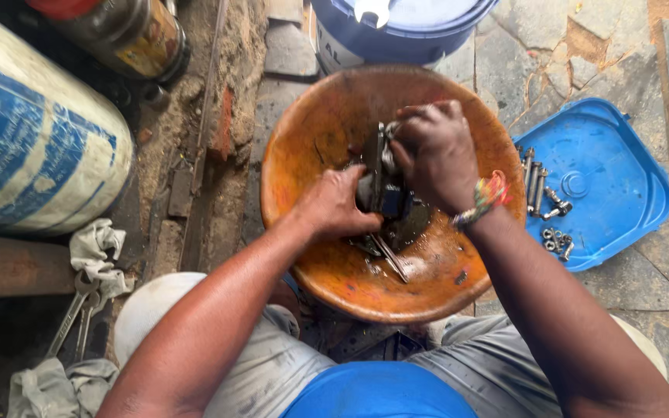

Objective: The person scrubs a greasy mechanical part with a brush and their hands inside a basin filled with liquid. They rotate the part to clean different sides and occasionally dip it into the liquid.

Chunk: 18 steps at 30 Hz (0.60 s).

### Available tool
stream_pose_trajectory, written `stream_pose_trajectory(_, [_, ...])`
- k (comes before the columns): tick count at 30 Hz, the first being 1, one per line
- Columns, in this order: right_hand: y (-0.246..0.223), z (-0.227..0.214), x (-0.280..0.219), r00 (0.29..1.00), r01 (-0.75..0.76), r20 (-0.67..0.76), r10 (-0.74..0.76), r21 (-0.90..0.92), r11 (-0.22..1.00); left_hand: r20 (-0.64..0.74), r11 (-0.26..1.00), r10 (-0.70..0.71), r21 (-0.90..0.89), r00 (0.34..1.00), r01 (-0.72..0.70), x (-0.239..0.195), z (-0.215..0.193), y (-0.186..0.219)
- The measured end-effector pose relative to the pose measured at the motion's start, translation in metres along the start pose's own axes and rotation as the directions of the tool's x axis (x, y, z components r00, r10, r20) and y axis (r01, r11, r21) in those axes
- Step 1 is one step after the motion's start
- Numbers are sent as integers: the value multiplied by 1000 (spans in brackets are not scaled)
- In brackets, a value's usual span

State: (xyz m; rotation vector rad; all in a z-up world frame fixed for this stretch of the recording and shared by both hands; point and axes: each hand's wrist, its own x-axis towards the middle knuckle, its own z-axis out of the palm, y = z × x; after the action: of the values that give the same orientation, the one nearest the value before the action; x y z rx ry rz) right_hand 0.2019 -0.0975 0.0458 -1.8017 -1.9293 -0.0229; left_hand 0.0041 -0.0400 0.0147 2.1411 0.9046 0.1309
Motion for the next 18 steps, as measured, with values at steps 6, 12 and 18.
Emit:
stream_pose_trajectory(6, [-32, 10, -70, 976, 211, -12, -217, -200, 957, 56, 997, -66, 41, 996, 64, -11, -5, 5])
stream_pose_trajectory(12, [-10, 13, -21, 995, 88, -37, -97, -200, 976, -62, 997, -13, 69, 998, 17, -8, 19, -1])
stream_pose_trajectory(18, [-23, 11, -33, 990, 106, -70, -120, -180, 978, -169, 993, 115, 23, 979, -113, -3, 33, -15])
